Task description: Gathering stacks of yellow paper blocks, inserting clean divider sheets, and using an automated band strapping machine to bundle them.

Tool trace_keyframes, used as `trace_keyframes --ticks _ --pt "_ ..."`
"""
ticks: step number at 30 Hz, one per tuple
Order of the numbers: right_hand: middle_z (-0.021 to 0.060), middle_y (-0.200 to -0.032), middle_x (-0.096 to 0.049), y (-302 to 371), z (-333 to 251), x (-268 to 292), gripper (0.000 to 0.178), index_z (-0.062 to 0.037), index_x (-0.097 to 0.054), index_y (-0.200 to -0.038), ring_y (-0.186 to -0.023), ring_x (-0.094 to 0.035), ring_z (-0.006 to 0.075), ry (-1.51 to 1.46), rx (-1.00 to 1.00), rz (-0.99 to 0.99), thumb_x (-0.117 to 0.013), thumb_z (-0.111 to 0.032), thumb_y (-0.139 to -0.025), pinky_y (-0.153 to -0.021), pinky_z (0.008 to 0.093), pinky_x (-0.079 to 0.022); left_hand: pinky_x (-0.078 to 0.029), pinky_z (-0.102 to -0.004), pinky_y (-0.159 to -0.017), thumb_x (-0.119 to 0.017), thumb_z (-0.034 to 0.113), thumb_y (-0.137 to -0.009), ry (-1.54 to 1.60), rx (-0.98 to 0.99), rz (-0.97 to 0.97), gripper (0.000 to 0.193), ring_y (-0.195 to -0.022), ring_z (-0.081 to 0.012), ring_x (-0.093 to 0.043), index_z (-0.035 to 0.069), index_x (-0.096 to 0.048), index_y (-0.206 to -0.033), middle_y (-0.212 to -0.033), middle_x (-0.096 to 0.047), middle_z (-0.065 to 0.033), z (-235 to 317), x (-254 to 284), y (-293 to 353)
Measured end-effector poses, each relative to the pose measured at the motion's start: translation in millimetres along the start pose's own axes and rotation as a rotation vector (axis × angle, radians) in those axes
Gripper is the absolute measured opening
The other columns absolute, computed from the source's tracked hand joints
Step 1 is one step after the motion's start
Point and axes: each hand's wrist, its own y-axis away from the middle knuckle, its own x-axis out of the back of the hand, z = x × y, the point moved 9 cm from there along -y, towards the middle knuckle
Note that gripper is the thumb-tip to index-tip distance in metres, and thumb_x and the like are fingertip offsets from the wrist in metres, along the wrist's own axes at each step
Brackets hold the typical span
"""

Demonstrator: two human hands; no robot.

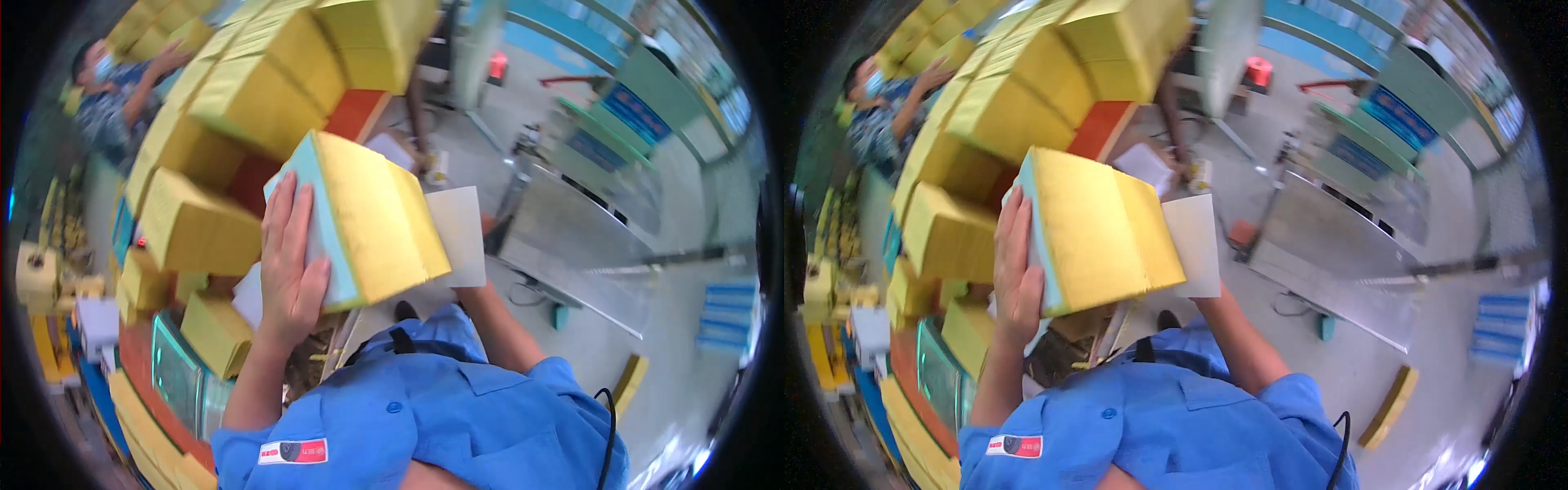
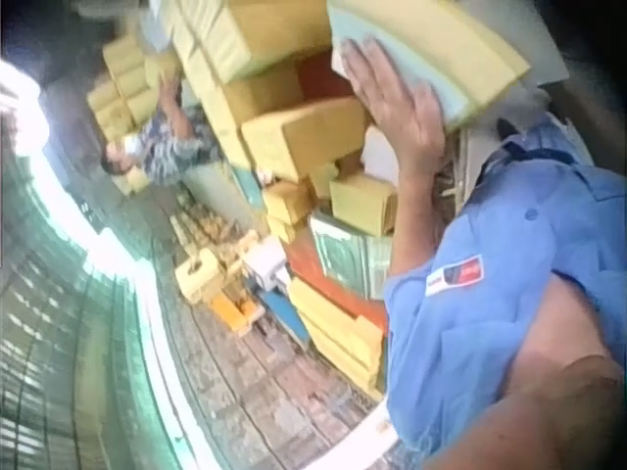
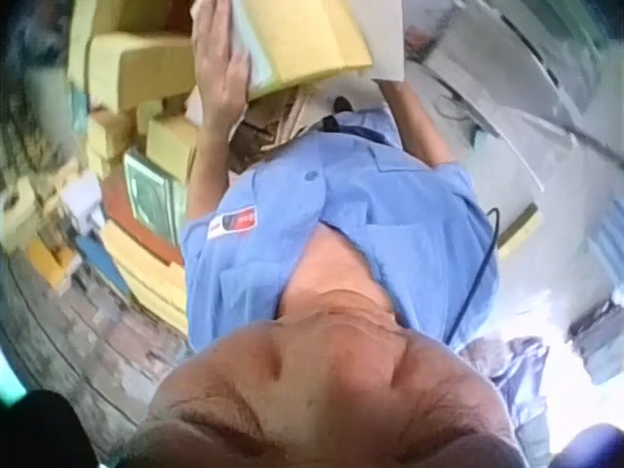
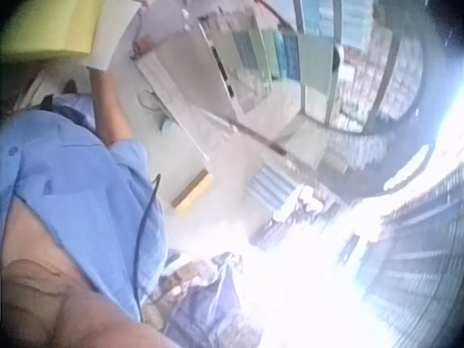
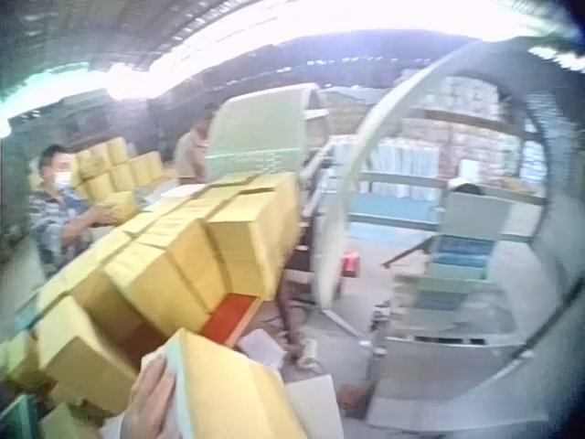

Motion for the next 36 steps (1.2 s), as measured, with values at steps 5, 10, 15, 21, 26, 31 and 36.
trace_keyframes --ticks 5,10,15,21,26,31,36 --pt "0.0109 -0.143 -0.049 112 -143 95 0.054 -0.0054 -0.043 -0.144 -0.128 -0.051 0.0218 0.231 0.305 0.142 -0.06 -0.027 -0.097 -0.105 0.0369 -0.043 -0.011 -0.0477 -0.119 -0.038 0.021 -0.094 0.432 -0.171 -0.052 0.059 -0.148 -0.0385 -0.015 -0.001 -0.033 -0.148 -0.159 -0.019 -0.0202 57 -114 9" --pt "0.0105 -0.124 -0.062 230 -236 221 0.04 -0.0015 -0.053 -0.134 -0.107 -0.063 0.0194 0.252 0.335 0.633 -0.053 -0.02 -0.098 -0.088 0.0321 -0.053 -0.008 -0.0441 -0.12 -0.035 0.027 -0.099 0.692 -0.213 -0.244 0.059 -0.149 -0.0354 -0.011 0.003 -0.025 -0.152 -0.16 -0.016 -0.0182 128 -269 -8" --pt "0.0091 -0.116 -0.065 289 -315 292 0.038 -0.0011 -0.055 -0.131 -0.101 -0.064 0.017 0.343 0.299 0.82 -0.053 -0.019 -0.097 -0.083 0.0308 -0.053 -0.007 -0.0433 -0.12 -0.032 0.038 -0.102 0.811 -0.154 -0.333 0.061 -0.149 -0.0341 -0.01 0.005 -0.024 -0.153 -0.16 -0.016 -0.0175 187 -403 -8" --pt "0.0062 -0.1 -0.066 296 -342 364 0.022 -0.0007 -0.06 -0.113 -0.088 -0.063 0.0149 0.222 0.127 0.757 -0.054 -0.009 -0.094 -0.076 0.0292 -0.052 -0.015 -0.0382 -0.119 -0.032 0.042 -0.103 1.089 0.316 -0.396 0.063 -0.145 -0.025 -0.022 0.002 -0.025 -0.152 -0.157 -0.027 -0.0117 177 -483 17" --pt "0.0079 -0.092 -0.066 281 -339 377 0.016 0.0004 -0.059 -0.107 -0.085 -0.065 0.0159 0.101 0.081 0.739 -0.056 -0.007 -0.092 -0.078 0.0303 -0.053 -0.022 -0.0368 -0.116 -0.027 0.042 -0.104 1.171 0.579 -0.415 0.062 -0.142 -0.0226 -0.029 0.001 -0.026 -0.151 -0.153 -0.033 -0.0101 157 -487 18" --pt "0.0108 -0.097 -0.068 278 -356 382 0.03 -0.0022 -0.057 -0.121 -0.085 -0.065 0.0166 0.797 0.11 0.902 -0.056 -0.008 -0.092 -0.079 0.0295 -0.052 -0.024 -0.0369 -0.115 -0.033 0.042 -0.103 1.197 0.64 -0.406 0.062 -0.138 -0.0233 -0.034 0.0 -0.029 -0.149 -0.149 -0.038 -0.0113 170 -481 4" --pt "0.0149 -0.108 -0.066 273 -374 351 0.038 -0.0082 -0.057 -0.125 -0.101 -0.065 0.0265 1.02 0.196 0.972 -0.052 -0.003 -0.088 -0.088 0.0362 -0.05 -0.027 -0.0359 -0.113 -0.041 0.037 -0.1 1.144 0.584 -0.398 0.061 -0.135 -0.0233 -0.038 -0.002 -0.032 -0.146 -0.145 -0.042 -0.0129 172 -472 -13"
